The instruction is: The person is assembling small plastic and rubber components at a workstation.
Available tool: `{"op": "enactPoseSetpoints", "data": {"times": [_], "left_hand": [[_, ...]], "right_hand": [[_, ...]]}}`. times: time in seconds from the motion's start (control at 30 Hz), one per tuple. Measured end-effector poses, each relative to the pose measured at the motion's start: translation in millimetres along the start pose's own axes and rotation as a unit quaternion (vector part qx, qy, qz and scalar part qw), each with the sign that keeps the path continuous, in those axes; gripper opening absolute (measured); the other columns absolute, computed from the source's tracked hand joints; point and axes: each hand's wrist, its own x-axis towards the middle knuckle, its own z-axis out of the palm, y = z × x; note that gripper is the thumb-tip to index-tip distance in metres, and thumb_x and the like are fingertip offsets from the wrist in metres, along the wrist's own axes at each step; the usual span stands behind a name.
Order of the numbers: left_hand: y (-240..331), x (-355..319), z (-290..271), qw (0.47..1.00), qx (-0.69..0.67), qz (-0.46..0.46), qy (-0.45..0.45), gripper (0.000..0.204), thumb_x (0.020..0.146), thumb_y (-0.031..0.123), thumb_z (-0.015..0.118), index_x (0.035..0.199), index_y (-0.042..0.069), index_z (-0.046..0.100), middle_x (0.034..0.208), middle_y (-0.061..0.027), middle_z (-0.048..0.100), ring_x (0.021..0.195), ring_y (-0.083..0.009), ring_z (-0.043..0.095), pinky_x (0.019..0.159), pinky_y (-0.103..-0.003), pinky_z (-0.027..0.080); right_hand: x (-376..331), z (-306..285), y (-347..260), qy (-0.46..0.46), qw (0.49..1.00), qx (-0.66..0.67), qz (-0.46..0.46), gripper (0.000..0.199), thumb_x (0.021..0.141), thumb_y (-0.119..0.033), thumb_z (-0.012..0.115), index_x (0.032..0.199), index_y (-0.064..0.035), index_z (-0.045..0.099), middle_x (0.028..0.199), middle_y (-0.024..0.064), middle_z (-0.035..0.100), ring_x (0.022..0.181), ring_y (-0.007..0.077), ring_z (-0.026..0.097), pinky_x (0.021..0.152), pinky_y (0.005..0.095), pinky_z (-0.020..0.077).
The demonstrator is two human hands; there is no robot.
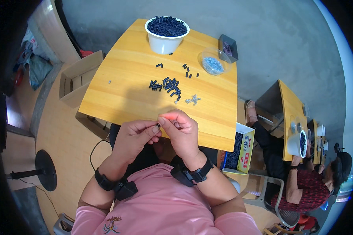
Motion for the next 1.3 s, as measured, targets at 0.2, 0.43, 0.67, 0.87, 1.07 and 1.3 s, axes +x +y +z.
{"op": "enactPoseSetpoints", "data": {"times": [0.2,0.43,0.67,0.87,1.07,1.3], "left_hand": [[-3,-2,-1,1.0,0.012,0.01,-0.002,0.019,0.088,0.013,0.061,0.1,0.0,0.067,0.078,-0.0039,0.065,0.066,-0.0073,0.057,0.061,-0.019,0.047],[-9,-3,4,0.995,0.045,0.075,0.041,0.015,0.086,0.009,0.06,0.094,-0.001,0.068,0.072,-0.0033,0.064,0.063,-0.0075,0.057,0.059,-0.021,0.047],[-5,-2,5,0.983,0.13,0.112,0.067,0.013,0.084,0.009,0.061,0.093,0.002,0.068,0.069,-0.0055,0.063,0.06,-0.0088,0.059,0.057,-0.022,0.047],[13,2,6,0.943,0.226,0.232,0.071,0.014,0.081,0.008,0.063,0.093,0.004,0.068,0.073,-0.0092,0.065,0.062,-0.0147,0.061,0.056,-0.025,0.047],[15,0,7,0.924,0.249,0.287,0.045,0.016,0.078,0.005,0.064,0.093,0.005,0.067,0.076,-0.0097,0.065,0.065,-0.0195,0.062,0.059,-0.027,0.048],[15,2,7,0.898,0.289,0.326,0.056,0.016,0.077,0.004,0.064,0.093,0.004,0.066,0.077,-0.0104,0.063,0.068,-0.0247,0.061,0.06,-0.03,0.048]], "right_hand": [[-1,-2,13,-0.006,0.999,0.034,-0.005,0.007,0.085,0.001,0.061,0.092,0.0004,0.062,0.083,0.0021,0.061,0.073,0.0055,0.056,0.065,0.0189,0.0468],[-4,2,16,0.003,0.999,0.054,0.0,0.008,0.085,0.002,0.06,0.093,0.0008,0.062,0.084,0.0021,0.06,0.073,0.006,0.057,0.065,0.019,0.0486],[-2,2,11,-0.004,0.999,0.029,-0.024,0.008,0.086,0.002,0.06,0.093,-0.0006,0.062,0.085,0.0012,0.06,0.073,0.0053,0.056,0.065,0.0181,0.0474],[3,-3,-10,-0.018,0.999,0.003,-0.046,0.011,0.084,0.001,0.062,0.094,-0.0026,0.062,0.085,0.0003,0.059,0.068,0.0023,0.052,0.059,0.0158,0.0422],[4,-12,-24,-0.075,0.996,-0.005,-0.038,0.015,0.083,0.004,0.062,0.096,-0.0016,0.061,0.085,0.0004,0.06,0.068,0.0024,0.052,0.059,0.0154,0.0417],[5,-16,-29,-0.071,0.997,-0.015,0.009,0.018,0.082,0.004,0.062,0.099,-0.0005,0.061,0.082,0.0013,0.062,0.065,0.0044,0.055,0.058,0.0153,0.0424]]}}
